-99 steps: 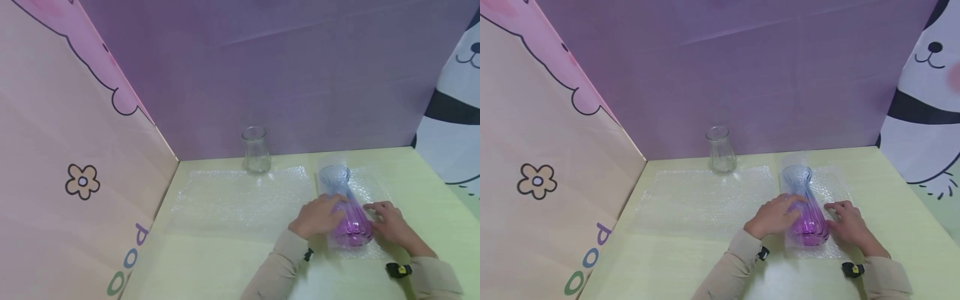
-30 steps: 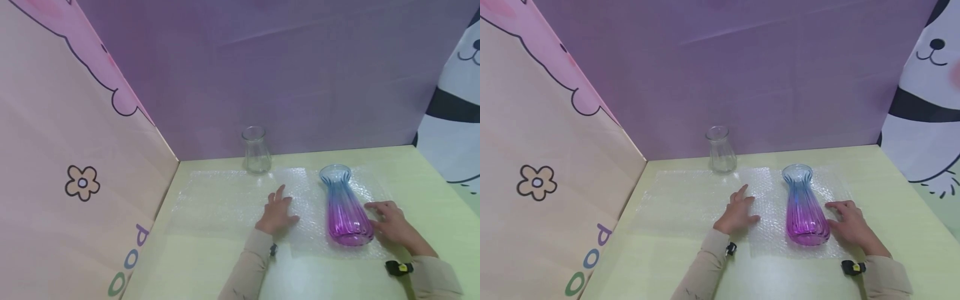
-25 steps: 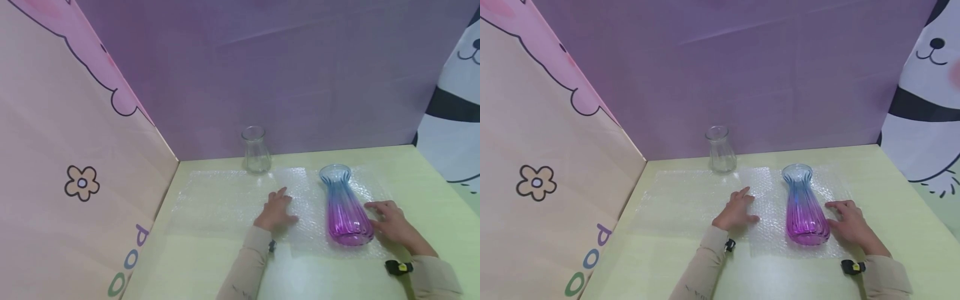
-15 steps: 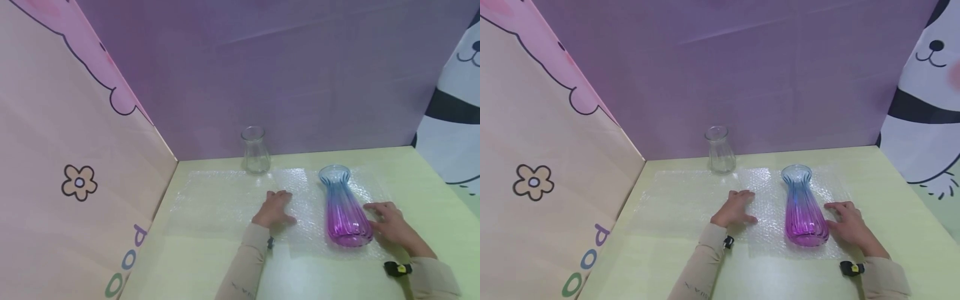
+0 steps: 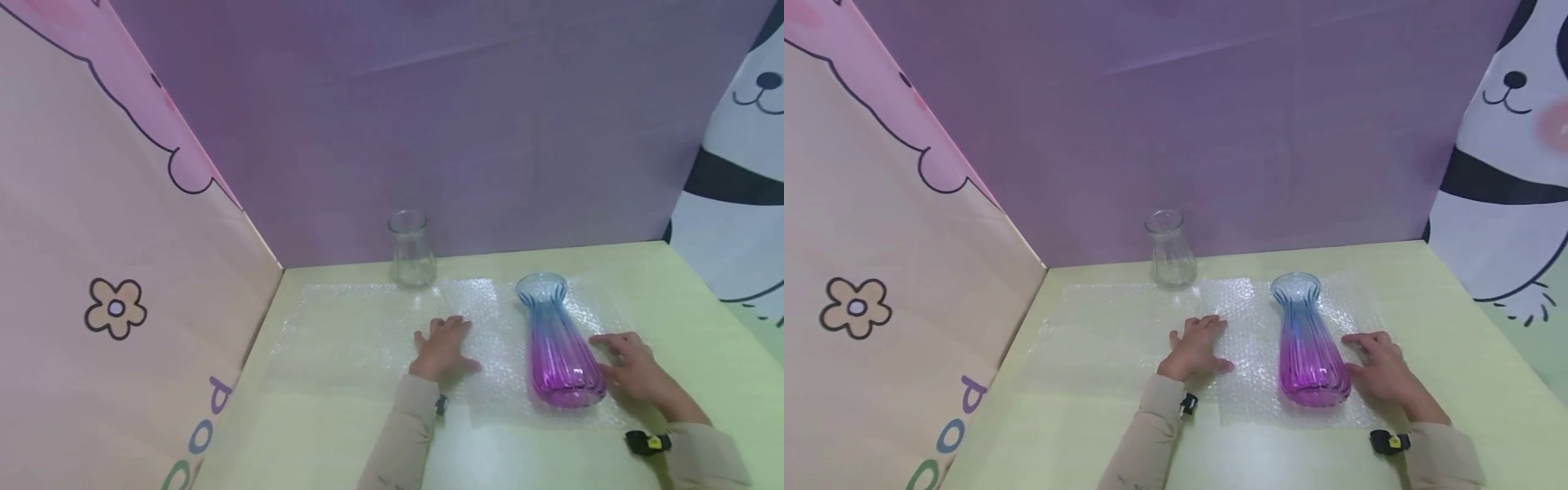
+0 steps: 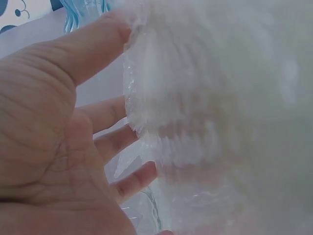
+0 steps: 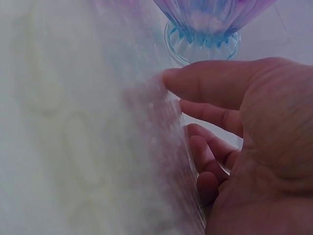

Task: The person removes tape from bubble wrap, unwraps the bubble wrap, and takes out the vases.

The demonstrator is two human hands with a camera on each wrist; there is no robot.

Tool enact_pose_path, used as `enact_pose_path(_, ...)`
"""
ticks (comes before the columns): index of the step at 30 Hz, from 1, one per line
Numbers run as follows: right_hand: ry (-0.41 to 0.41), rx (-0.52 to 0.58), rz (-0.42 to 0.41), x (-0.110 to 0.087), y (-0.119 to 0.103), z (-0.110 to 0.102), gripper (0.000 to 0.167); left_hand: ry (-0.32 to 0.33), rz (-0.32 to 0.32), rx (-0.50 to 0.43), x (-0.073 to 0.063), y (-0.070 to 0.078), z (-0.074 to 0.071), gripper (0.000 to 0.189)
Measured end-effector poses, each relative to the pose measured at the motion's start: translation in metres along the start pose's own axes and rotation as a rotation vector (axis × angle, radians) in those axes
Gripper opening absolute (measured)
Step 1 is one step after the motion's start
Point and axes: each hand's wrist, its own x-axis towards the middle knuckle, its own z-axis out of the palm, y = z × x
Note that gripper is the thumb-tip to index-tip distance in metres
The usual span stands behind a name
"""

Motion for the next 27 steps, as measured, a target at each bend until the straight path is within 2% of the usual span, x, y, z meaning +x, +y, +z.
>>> enact_pose_path(13, 0.022, -0.036, -0.033, 0.0047, 0.0096, 0.0042, 0.050, -0.008, -0.007, 0.017, -0.0006, 0.0004, -0.0006, 0.089)
enact_pose_path(27, 0.040, -0.041, -0.032, 0.0048, 0.0056, 0.0051, 0.044, 0.003, -0.001, 0.036, 0.0019, -0.0025, 0.0042, 0.089)
